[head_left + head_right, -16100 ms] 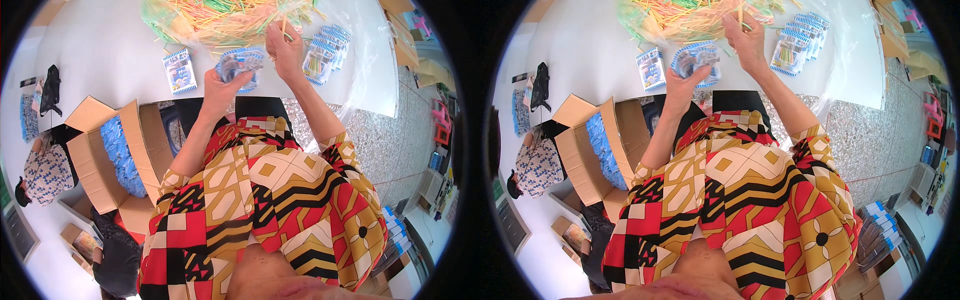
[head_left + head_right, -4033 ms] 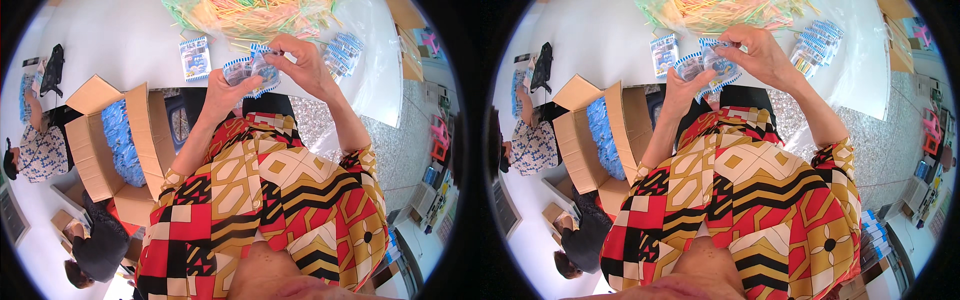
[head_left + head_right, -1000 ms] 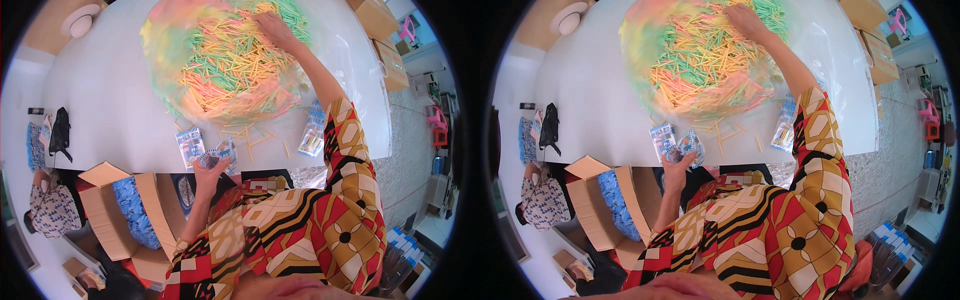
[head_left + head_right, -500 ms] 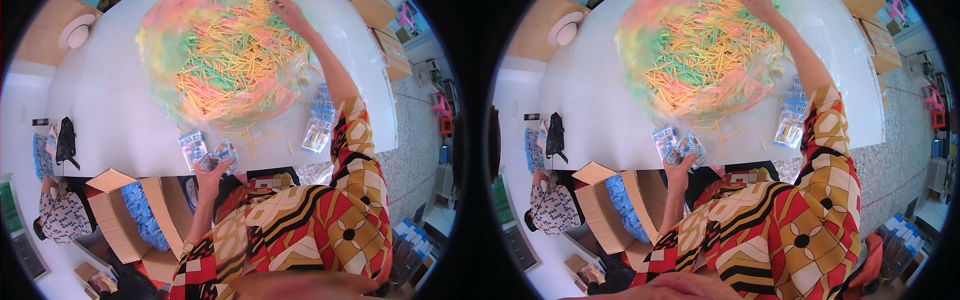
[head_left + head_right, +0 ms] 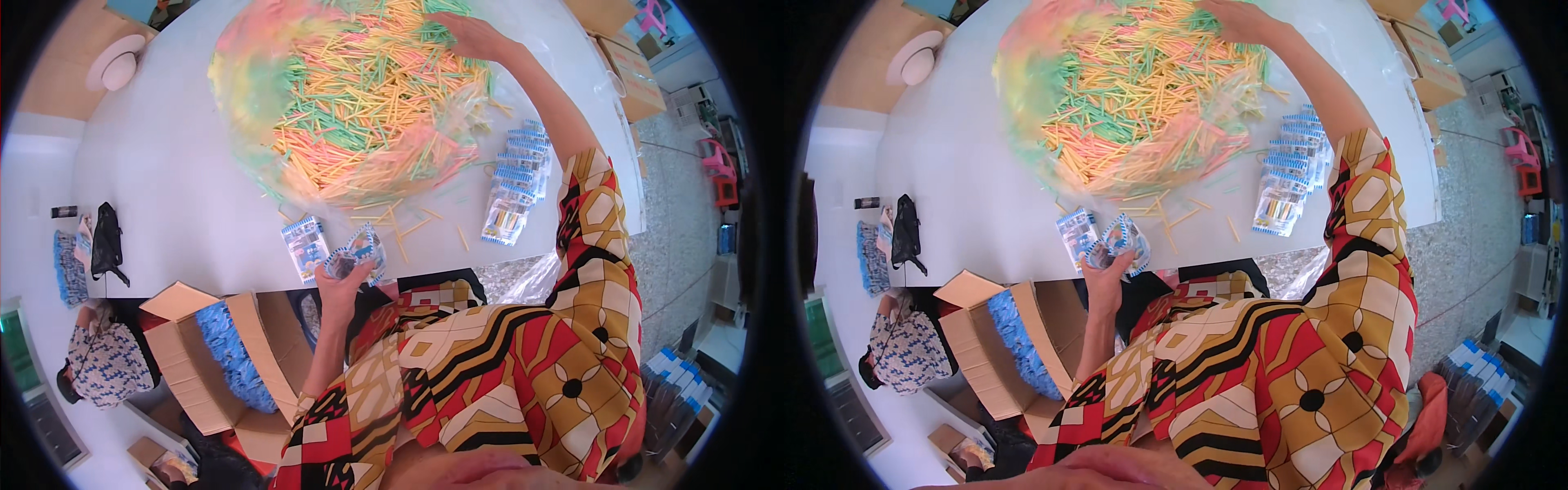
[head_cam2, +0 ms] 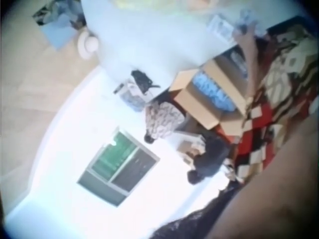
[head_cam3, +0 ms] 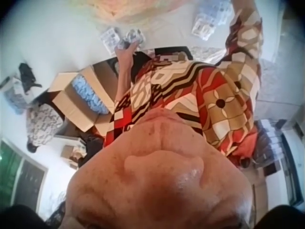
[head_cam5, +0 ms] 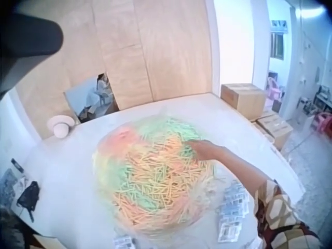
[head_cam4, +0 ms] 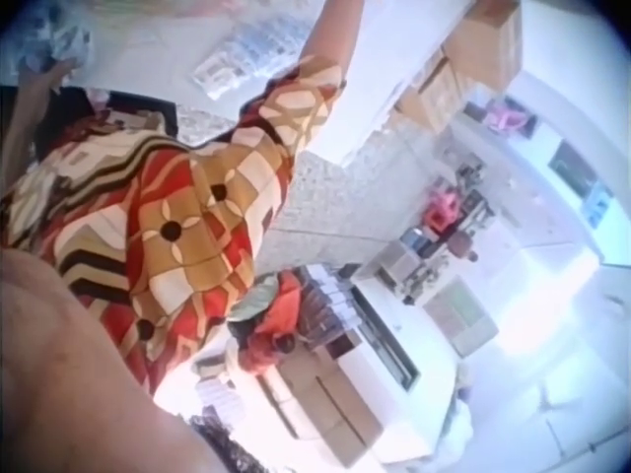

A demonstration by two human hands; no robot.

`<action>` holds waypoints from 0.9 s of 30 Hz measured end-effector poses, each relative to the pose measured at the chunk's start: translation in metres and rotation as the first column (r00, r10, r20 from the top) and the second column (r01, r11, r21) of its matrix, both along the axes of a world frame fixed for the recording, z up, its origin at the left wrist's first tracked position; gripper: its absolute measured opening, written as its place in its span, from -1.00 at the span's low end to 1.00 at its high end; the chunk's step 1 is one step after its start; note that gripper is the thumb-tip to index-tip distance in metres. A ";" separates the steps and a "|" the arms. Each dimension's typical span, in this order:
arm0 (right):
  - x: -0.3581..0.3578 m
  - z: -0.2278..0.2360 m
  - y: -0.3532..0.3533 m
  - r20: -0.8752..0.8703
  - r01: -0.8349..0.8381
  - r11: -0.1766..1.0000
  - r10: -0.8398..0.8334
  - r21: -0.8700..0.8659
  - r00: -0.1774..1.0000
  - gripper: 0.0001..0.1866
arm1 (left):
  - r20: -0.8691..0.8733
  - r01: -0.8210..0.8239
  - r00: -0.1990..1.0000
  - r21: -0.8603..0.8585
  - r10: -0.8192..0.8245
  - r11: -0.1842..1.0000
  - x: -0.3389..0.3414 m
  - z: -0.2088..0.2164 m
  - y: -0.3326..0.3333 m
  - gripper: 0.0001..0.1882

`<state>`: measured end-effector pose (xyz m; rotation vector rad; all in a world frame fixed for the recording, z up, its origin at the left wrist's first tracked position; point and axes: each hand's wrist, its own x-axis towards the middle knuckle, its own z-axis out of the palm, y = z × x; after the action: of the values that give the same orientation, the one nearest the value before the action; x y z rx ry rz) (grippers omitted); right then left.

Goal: Packing shredded colorful plastic or paper material into small plastic bags.

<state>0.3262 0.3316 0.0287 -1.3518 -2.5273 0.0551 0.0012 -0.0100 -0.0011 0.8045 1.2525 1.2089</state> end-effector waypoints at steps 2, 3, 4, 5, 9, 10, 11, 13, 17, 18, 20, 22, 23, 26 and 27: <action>-0.002 -0.006 0.009 0.048 -0.001 0.996 -0.003 0.085 0.999 -0.32 | -0.007 -0.001 1.000 0.009 0.001 1.000 -0.001 -0.001 -0.001 -0.71; -0.002 -0.008 0.013 0.101 -0.008 0.986 -0.010 0.168 0.995 -0.42 | -0.010 0.002 1.000 0.009 -0.001 1.000 0.000 0.000 -0.002 -0.71; -0.001 -0.012 0.018 0.099 -0.007 0.986 -0.010 0.168 0.995 -0.42 | -0.006 -0.003 1.000 0.012 0.003 1.000 0.000 0.001 -0.002 -0.71; 0.002 -0.016 0.021 0.031 -0.038 0.986 0.034 0.165 0.999 -0.52 | -0.001 -0.007 1.000 0.015 0.007 1.000 0.000 0.002 -0.002 -0.71; -0.009 -0.006 0.015 -0.030 -0.069 0.997 0.069 0.023 0.997 -0.62 | -0.014 0.003 1.000 -0.020 -0.004 1.000 -0.007 -0.003 -0.004 -0.61; -0.008 -0.004 0.013 -0.030 -0.069 0.997 0.070 0.024 0.997 -0.62 | -0.020 0.010 1.000 -0.022 -0.011 1.000 -0.007 -0.002 -0.003 -0.62; -0.006 -0.003 0.011 -0.053 -0.101 0.994 0.103 0.052 0.993 -0.65 | -0.026 0.017 1.000 -0.024 -0.017 1.000 -0.007 -0.002 -0.003 -0.62; -0.005 0.000 0.007 -0.077 -0.133 0.988 0.139 0.082 0.987 -0.68 | -0.025 0.018 1.000 -0.022 -0.019 1.000 -0.009 -0.002 -0.003 -0.63; -0.012 0.009 0.005 -0.288 -0.247 0.924 0.331 0.294 0.898 -0.80 | -0.032 0.031 0.999 -0.014 -0.032 0.999 -0.012 -0.002 -0.004 -0.65; -0.015 0.011 0.005 -0.189 -0.057 0.990 0.081 0.129 0.979 -0.83 | -0.034 0.027 0.999 -0.014 -0.028 1.000 -0.012 -0.002 -0.003 -0.65; -0.016 0.007 0.009 -0.212 -0.084 0.987 0.113 0.140 0.971 -0.83 | -0.018 0.045 0.999 -0.007 -0.045 0.999 -0.013 -0.001 -0.002 -0.64; -0.017 -0.001 0.018 -0.236 -0.111 0.982 0.146 0.153 0.961 -0.84 | -0.018 0.046 0.999 -0.008 -0.046 0.999 -0.013 0.000 -0.002 -0.64; -0.017 -0.008 0.023 -0.223 -0.134 0.980 0.166 0.149 0.961 -0.84 | -0.015 0.048 0.999 -0.009 -0.048 0.999 -0.012 0.001 -0.002 -0.65; -0.021 -0.012 0.028 -0.305 -0.324 0.890 0.421 0.322 0.854 -0.84 | -0.017 0.038 0.999 -0.032 -0.039 0.999 -0.014 0.002 -0.003 -0.65; -0.024 -0.011 0.028 -0.345 -0.432 0.749 0.632 0.503 0.693 -0.84 | -0.018 0.032 0.999 -0.031 -0.033 0.999 -0.014 0.002 -0.003 -0.65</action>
<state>0.3023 0.3601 0.0182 -0.3238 -2.2232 0.0173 -0.0132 -0.0129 0.0012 0.8121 1.2657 1.1559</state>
